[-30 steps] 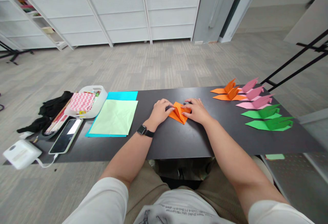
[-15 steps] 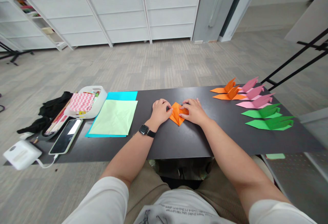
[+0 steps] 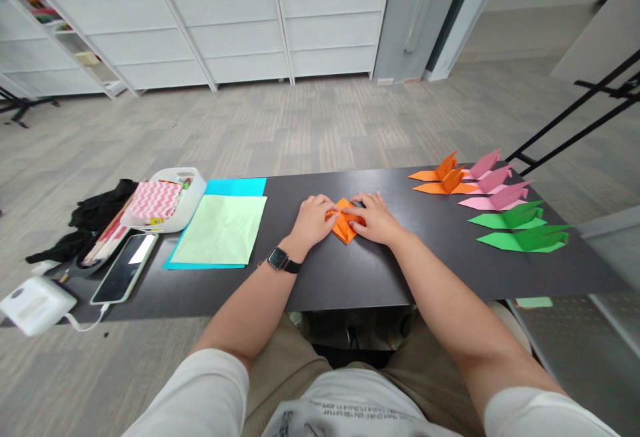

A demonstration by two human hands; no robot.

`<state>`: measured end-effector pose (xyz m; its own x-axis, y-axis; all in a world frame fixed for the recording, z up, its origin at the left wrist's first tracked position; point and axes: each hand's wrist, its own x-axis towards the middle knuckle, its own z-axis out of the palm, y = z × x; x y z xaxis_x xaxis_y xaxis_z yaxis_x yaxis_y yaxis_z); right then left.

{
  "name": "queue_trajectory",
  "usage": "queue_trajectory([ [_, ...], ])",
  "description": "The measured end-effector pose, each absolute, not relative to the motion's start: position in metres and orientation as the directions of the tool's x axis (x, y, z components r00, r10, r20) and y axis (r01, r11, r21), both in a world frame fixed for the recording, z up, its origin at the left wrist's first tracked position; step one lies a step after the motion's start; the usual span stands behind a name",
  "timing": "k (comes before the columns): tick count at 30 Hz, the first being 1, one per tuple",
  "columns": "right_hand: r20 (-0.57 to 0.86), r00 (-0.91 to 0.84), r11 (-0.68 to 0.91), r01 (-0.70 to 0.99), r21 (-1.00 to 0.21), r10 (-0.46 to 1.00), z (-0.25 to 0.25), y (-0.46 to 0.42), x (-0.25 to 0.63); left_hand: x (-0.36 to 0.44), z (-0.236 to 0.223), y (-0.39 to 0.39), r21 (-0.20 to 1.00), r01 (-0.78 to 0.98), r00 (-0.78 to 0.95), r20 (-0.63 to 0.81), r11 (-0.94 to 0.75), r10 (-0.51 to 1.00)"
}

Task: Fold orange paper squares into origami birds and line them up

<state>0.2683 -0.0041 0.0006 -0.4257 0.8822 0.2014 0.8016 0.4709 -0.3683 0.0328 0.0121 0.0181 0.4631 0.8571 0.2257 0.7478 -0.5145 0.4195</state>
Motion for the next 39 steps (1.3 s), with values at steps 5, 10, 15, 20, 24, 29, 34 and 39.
queue_trajectory([
  [5, 0.213, -0.404, 0.456, 0.808, -0.374, 0.89, -0.001, -0.003, 0.269, 0.034, 0.02, 0.007, 0.377, 0.751, 0.517, 0.177, -0.542, 0.838],
  [10, 0.239, -0.387, 0.452, 0.808, -0.379, 0.891, 0.0, -0.004, 0.269, 0.036, 0.02, 0.002, 0.354, 0.755, 0.526, 0.176, -0.552, 0.832],
  [15, 0.31, -0.394, 0.494, 0.773, -0.398, 0.865, 0.004, -0.003, 0.269, 0.04, 0.02, -0.004, 0.301, 0.778, 0.528, 0.165, -0.552, 0.833],
  [20, 0.244, -0.406, 0.473, 0.79, -0.391, 0.88, 0.002, 0.0, 0.268, 0.043, 0.022, -0.01, 0.281, 0.785, 0.525, 0.17, -0.552, 0.834],
  [24, 0.225, -0.413, 0.47, 0.793, -0.388, 0.883, -0.001, 0.001, 0.269, 0.042, 0.026, -0.013, 0.287, 0.783, 0.534, 0.146, -0.552, 0.833],
  [29, 0.222, -0.427, 0.481, 0.793, -0.374, 0.877, 0.002, 0.001, 0.27, 0.044, 0.031, -0.017, 0.283, 0.79, 0.533, 0.12, -0.543, 0.838],
  [34, 0.196, -0.388, 0.432, 0.848, -0.308, 0.901, 0.01, -0.003, 0.268, 0.047, 0.034, -0.022, 0.313, 0.78, 0.538, 0.109, -0.542, 0.836],
  [39, 0.182, -0.335, 0.374, 0.89, -0.26, 0.924, 0.017, -0.007, 0.265, 0.044, 0.034, -0.019, 0.322, 0.781, 0.514, 0.156, -0.535, 0.844],
])
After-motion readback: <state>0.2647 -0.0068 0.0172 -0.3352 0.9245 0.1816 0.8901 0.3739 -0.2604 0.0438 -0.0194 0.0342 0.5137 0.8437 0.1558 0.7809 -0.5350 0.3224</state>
